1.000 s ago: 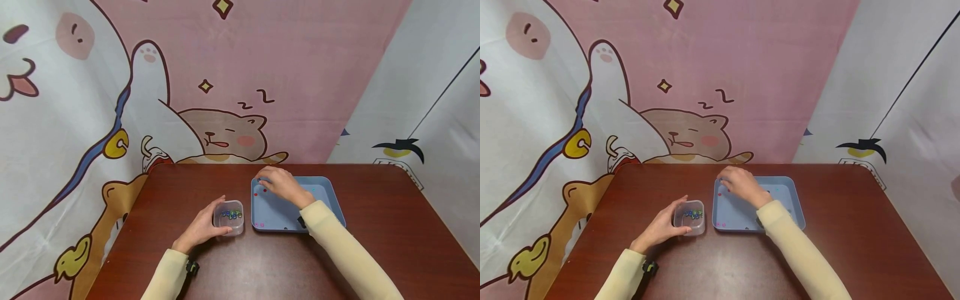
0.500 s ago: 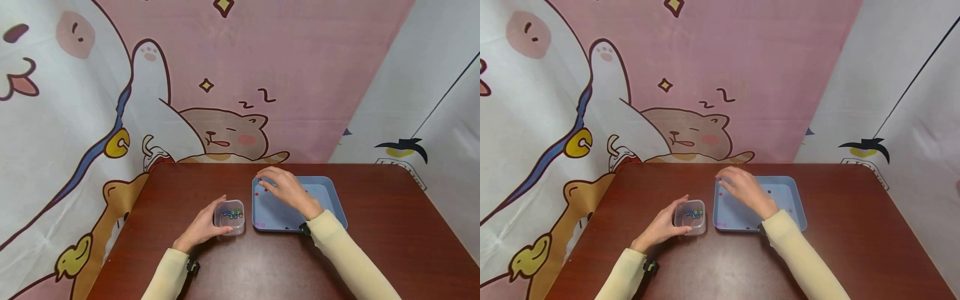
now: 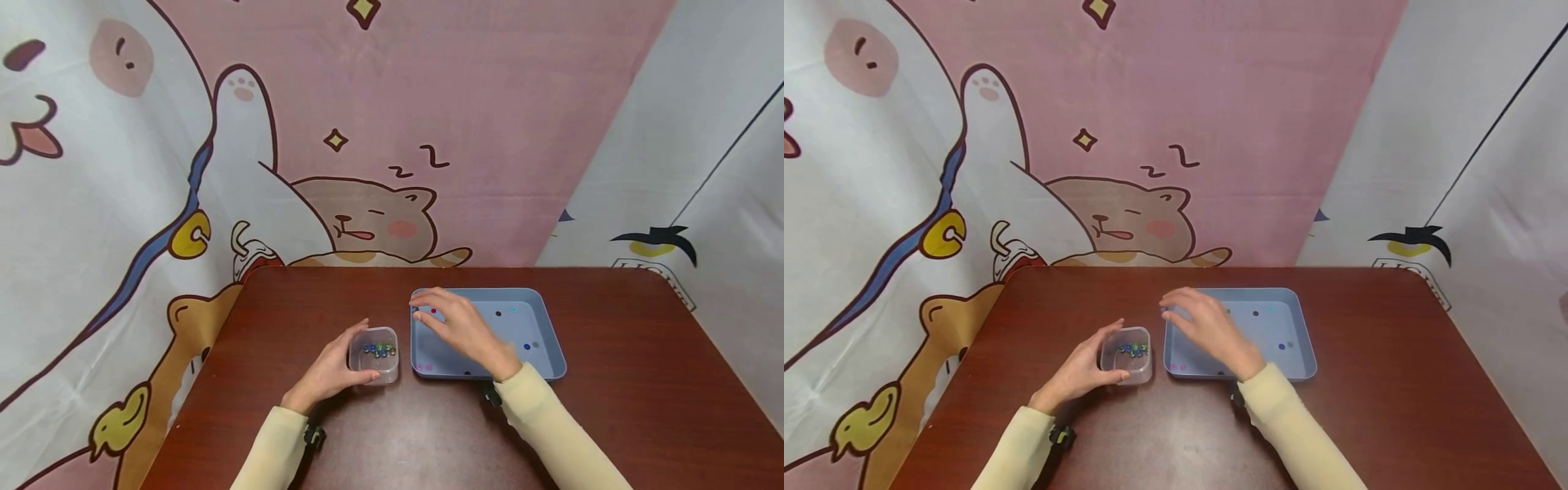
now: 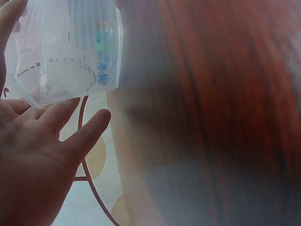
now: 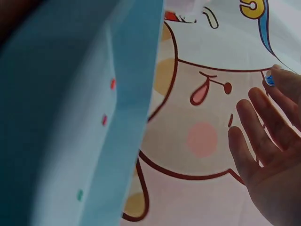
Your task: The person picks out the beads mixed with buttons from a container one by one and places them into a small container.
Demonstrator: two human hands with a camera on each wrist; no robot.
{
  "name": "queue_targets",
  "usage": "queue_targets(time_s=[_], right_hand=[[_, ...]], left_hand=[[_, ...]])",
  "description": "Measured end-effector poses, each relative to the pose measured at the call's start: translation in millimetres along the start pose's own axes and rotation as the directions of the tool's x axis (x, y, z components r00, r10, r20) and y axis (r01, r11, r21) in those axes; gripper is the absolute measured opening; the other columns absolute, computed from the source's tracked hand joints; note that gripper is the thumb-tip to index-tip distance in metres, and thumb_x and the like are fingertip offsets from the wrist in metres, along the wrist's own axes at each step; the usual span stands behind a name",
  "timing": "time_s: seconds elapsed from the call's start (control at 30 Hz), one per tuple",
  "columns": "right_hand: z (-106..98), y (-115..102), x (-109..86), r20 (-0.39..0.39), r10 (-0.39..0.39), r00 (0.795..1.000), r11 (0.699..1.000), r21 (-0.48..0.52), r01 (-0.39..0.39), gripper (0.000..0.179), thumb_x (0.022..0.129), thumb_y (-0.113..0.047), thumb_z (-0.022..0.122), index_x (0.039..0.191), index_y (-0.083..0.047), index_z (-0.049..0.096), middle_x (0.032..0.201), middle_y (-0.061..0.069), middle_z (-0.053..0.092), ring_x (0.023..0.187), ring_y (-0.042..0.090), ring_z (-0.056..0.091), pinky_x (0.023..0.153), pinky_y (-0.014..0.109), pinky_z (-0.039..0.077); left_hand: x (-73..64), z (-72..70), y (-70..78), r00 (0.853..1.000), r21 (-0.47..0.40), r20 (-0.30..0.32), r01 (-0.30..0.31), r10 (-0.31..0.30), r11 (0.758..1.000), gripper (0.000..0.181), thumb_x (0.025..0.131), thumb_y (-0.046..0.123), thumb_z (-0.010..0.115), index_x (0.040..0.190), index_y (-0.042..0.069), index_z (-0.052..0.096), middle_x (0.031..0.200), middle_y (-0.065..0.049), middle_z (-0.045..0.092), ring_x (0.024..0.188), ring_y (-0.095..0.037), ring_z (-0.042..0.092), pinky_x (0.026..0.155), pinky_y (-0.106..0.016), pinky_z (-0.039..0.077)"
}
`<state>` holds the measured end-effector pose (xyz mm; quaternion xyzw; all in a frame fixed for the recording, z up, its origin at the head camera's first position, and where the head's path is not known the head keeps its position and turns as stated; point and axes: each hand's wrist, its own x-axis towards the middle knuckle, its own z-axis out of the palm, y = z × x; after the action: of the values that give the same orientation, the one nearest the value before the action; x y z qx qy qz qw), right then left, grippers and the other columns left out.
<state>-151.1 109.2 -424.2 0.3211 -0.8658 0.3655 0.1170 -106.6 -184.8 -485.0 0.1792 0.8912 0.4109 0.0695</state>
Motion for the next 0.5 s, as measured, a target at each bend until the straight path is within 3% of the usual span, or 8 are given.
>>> queue_targets(time_s=[0.27, 0.5], right_hand=[[18.3, -7.2, -8.7, -0.043, -0.003, 0.999, 0.998, 0.068, 0.006, 0.022, 0.097, -0.022, 0.075, 0.118, -0.013, 0.077, 0.122, 0.001, 0.072, 0.117, 0.020, 0.067, 0.096, 0.043, 0.054], [31.4, -14.4, -14.3, 0.006, 0.001, 1.000, 0.997, 0.079, -0.002, 0.024, 0.099, -0.024, 0.072, 0.120, -0.012, 0.076, 0.124, 0.000, 0.071, 0.116, 0.019, 0.067, 0.094, 0.043, 0.055]], left_hand=[[0.1, 0.1, -1.0, 1.000, 0.001, 0.001, -0.009, 0.009, 1.000, 0.099, 0.079, 0.037, 0.092, 0.157, 0.006, 0.040, 0.164, -0.004, 0.039, 0.141, -0.026, 0.047, 0.114, -0.054, 0.038], [-1.2, -0.3, -0.9, 1.000, -0.003, 0.000, -0.008, 0.008, 1.000, 0.100, 0.079, 0.041, 0.092, 0.158, 0.007, 0.040, 0.165, -0.002, 0.038, 0.140, -0.025, 0.048, 0.113, -0.054, 0.039]])
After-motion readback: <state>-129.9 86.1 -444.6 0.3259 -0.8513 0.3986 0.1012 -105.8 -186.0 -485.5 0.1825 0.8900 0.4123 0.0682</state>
